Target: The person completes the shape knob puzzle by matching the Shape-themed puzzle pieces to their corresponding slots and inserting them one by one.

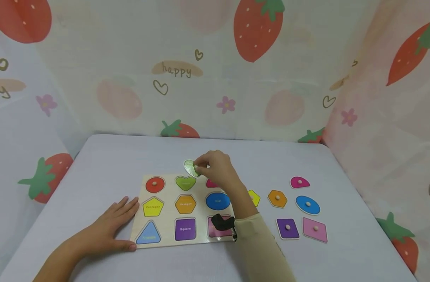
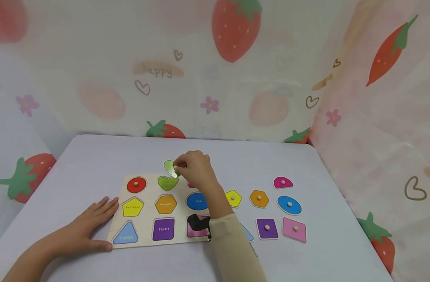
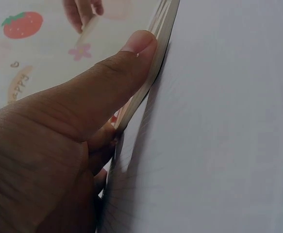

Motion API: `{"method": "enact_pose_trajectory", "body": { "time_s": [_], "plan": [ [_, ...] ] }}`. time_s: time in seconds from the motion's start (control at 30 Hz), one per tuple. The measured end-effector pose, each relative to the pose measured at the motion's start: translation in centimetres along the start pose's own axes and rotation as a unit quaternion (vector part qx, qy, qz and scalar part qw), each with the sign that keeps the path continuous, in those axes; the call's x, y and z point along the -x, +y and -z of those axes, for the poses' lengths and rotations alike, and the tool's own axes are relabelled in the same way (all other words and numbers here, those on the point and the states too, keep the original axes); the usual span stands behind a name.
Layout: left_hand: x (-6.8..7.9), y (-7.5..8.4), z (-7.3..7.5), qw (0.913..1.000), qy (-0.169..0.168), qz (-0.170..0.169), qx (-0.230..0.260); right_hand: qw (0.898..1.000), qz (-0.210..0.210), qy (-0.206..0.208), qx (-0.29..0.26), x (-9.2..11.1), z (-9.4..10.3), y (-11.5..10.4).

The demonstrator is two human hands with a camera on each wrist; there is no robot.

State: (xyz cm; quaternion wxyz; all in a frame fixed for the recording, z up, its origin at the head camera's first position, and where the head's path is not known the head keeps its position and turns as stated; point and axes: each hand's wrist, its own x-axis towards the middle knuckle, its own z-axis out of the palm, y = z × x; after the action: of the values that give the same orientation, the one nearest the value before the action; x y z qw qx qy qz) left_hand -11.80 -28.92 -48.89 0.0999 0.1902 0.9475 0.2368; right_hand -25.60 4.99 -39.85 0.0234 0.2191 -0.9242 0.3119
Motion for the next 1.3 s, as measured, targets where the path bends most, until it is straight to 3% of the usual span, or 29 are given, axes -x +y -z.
{"method": "enact_pose_trajectory", "body": {
  "time_s": [0.57,1.03,1.3],
  "plan": [
    [0.2,-0.4,-0.3,1.0,0.006,-0.001,-0.004,0.999,-0.03,-0.005,0.032,-0.5,-4.8,0.0],
    [0.1,-0.2,-0.2,1.0,0.002,0.005,-0.005,0.998,-0.049,-0.011,0.035,-0.9,-7.2,1.2],
    [-0.1,0.0,-0.3,0.9999,0.002,0.005,-0.01,0.998,-0.056,-0.021,0.021,-0.6,-7.6,1.8]
  ]
}}
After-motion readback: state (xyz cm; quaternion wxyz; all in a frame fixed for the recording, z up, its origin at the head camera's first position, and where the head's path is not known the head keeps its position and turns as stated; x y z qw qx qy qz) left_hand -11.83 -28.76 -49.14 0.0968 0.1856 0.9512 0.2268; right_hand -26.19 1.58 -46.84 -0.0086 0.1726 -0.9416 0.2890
